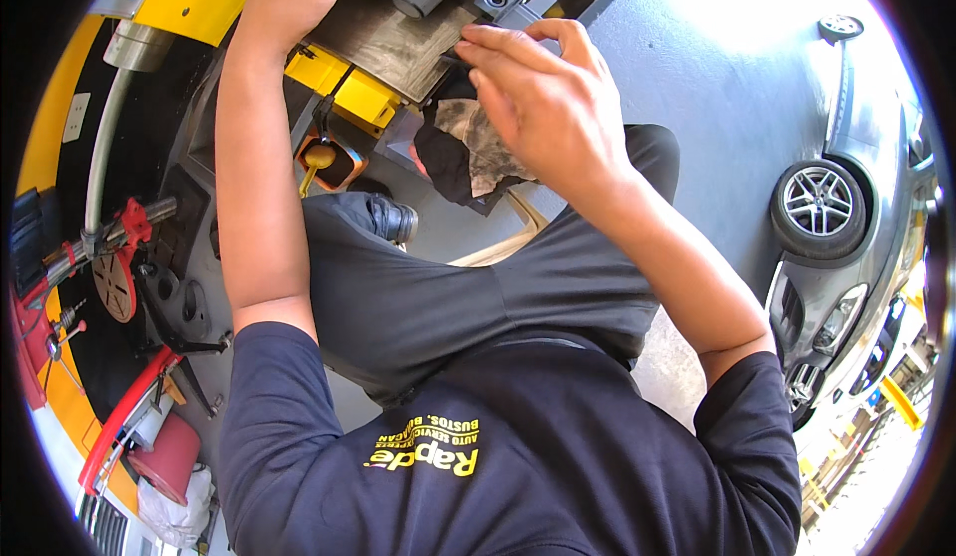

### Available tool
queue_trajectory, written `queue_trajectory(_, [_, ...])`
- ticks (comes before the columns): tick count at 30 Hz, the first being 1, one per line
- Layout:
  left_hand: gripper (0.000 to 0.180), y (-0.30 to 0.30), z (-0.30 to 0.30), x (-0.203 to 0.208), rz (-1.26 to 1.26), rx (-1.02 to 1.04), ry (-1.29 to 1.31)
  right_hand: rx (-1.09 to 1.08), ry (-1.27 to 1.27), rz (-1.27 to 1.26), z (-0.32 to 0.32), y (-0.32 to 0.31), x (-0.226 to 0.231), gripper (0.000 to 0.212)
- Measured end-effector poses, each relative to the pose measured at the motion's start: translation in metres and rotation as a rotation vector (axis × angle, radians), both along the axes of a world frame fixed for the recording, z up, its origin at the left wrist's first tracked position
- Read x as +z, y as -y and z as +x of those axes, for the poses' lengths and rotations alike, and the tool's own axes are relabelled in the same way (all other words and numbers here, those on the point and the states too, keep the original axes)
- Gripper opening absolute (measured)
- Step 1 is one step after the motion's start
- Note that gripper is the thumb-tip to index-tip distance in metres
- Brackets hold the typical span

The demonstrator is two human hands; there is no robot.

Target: The person cleans a yellow brake lathe using a green bottle and a cloth. They wipe the machine's surfaces and components, then handle a brake pad and a small metal part, placing them on the machine.

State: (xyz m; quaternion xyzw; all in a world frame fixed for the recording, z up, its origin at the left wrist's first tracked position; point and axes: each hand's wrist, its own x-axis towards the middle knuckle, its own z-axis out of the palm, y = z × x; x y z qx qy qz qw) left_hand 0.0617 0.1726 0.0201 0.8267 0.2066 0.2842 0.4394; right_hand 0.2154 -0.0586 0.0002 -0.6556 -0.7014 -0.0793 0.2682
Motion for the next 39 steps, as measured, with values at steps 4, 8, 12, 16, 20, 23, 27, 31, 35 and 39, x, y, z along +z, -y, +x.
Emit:
queue_trajectory(4, [0.037, 0.005, 0.003, 0.002, 0.048, 0.028, -0.003, 0.037, 0.038, -0.010, -0.037, 0.019, 0.002, 0.033])
queue_trajectory(8, [0.036, 0.004, 0.002, -0.003, 0.076, 0.031, 0.022, -0.070, 0.012, 0.004, -0.013, 0.007, -0.006, 0.030])
queue_trajectory(12, [0.036, -0.002, 0.002, -0.009, 0.050, -0.009, 0.066, 0.032, -0.042, -0.075, -0.017, 0.011, 0.003, 0.026])
queue_trajectory(16, [0.035, 0.001, 0.003, -0.008, 0.037, -0.006, 0.040, -0.072, -0.075, -0.062, -0.028, 0.009, 0.004, 0.025])
queue_trajectory(20, [0.035, 0.003, 0.002, -0.005, 0.033, 0.006, 0.037, 0.009, -0.072, -0.022, -0.019, 0.003, -0.001, 0.027])
queue_trajectory(23, [0.035, 0.000, 0.003, -0.008, 0.016, 0.013, 0.034, -0.081, 0.017, 0.008, -0.033, -0.002, 0.000, 0.028])
queue_trajectory(27, [0.036, -0.001, 0.003, -0.008, -0.003, 0.012, 0.049, -0.048, 0.046, 0.015, -0.023, -0.007, 0.000, 0.029])
queue_trajectory(31, [0.036, -0.002, 0.006, -0.011, -0.016, 0.024, 0.032, -0.046, 0.063, -0.008, -0.047, 0.002, 0.001, 0.028])
queue_trajectory(35, [0.036, -0.003, 0.002, -0.011, -0.023, -0.022, 0.071, -0.055, 0.078, 0.020, -0.024, -0.009, -0.003, 0.025])
queue_trajectory(39, [0.036, -0.001, 0.004, -0.014, -0.038, -0.004, 0.069, -0.014, -0.001, -0.032, -0.055, -0.001, 0.002, 0.026])
